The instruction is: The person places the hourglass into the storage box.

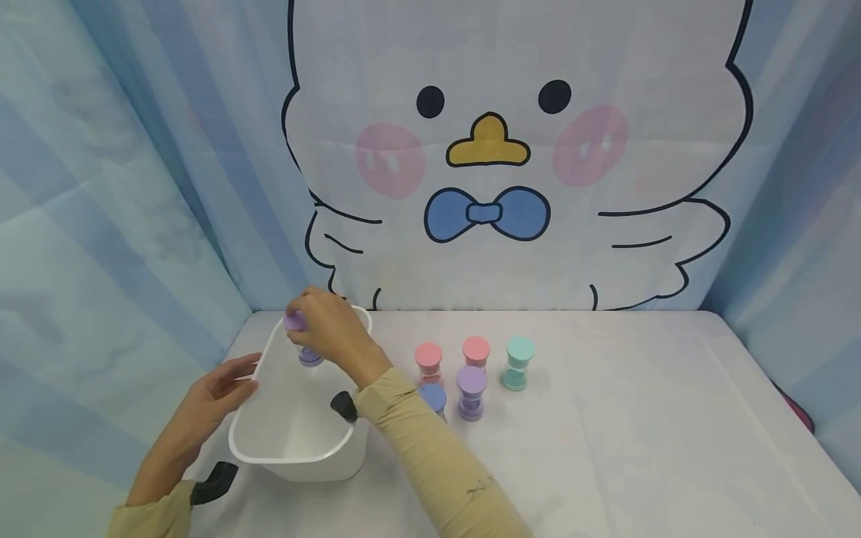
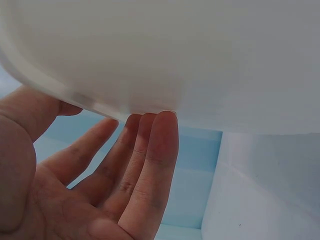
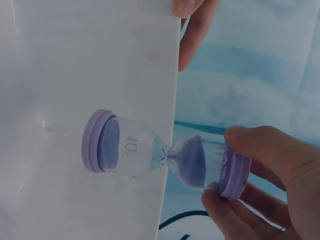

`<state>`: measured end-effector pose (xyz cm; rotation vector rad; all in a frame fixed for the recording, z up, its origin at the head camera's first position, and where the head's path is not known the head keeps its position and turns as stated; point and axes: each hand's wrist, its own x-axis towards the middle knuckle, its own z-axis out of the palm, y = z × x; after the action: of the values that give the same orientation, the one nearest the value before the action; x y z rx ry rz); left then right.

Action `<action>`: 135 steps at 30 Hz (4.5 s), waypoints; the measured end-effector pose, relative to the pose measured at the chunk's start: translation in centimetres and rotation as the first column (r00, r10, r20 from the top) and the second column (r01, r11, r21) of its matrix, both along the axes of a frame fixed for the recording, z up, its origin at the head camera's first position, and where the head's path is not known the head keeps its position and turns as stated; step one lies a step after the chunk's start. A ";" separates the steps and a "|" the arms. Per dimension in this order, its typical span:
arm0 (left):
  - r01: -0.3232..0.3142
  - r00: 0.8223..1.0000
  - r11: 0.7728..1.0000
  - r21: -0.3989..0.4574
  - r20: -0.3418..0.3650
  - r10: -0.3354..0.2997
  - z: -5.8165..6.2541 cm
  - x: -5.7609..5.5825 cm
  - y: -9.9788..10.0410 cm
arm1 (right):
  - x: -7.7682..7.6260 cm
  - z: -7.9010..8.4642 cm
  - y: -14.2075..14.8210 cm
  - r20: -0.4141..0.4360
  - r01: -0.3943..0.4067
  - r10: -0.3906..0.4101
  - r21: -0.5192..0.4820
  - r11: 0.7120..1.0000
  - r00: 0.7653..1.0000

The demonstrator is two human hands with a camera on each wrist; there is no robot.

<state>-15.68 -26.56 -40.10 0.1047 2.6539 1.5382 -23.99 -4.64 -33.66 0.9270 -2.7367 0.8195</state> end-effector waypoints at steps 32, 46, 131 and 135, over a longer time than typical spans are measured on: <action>-0.005 0.999 1.000 0.029 -0.034 0.006 0.0 0.0 0.0 | -1.5 -2.9 -2.4 0.064 -0.006 -0.002 0.128 0.992 0.998; -0.002 0.999 1.000 0.027 -0.038 0.003 0.0 -0.1 0.0 | -1.9 -3.4 -2.5 0.107 -0.042 0.024 0.178 0.983 0.994; -0.012 1.000 1.000 0.014 0.010 0.012 -0.3 0.1 0.0 | 0.5 1.7 3.5 -0.053 -0.075 0.093 0.269 0.960 0.994; -0.010 1.000 1.000 0.010 0.000 0.010 -0.3 0.1 0.0 | 1.0 1.7 4.3 -0.081 -0.070 0.094 0.259 0.963 0.992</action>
<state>-15.56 -26.56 -40.37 0.0913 2.6510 1.5546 -23.03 -0.37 -31.95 1.1018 -2.7819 0.4265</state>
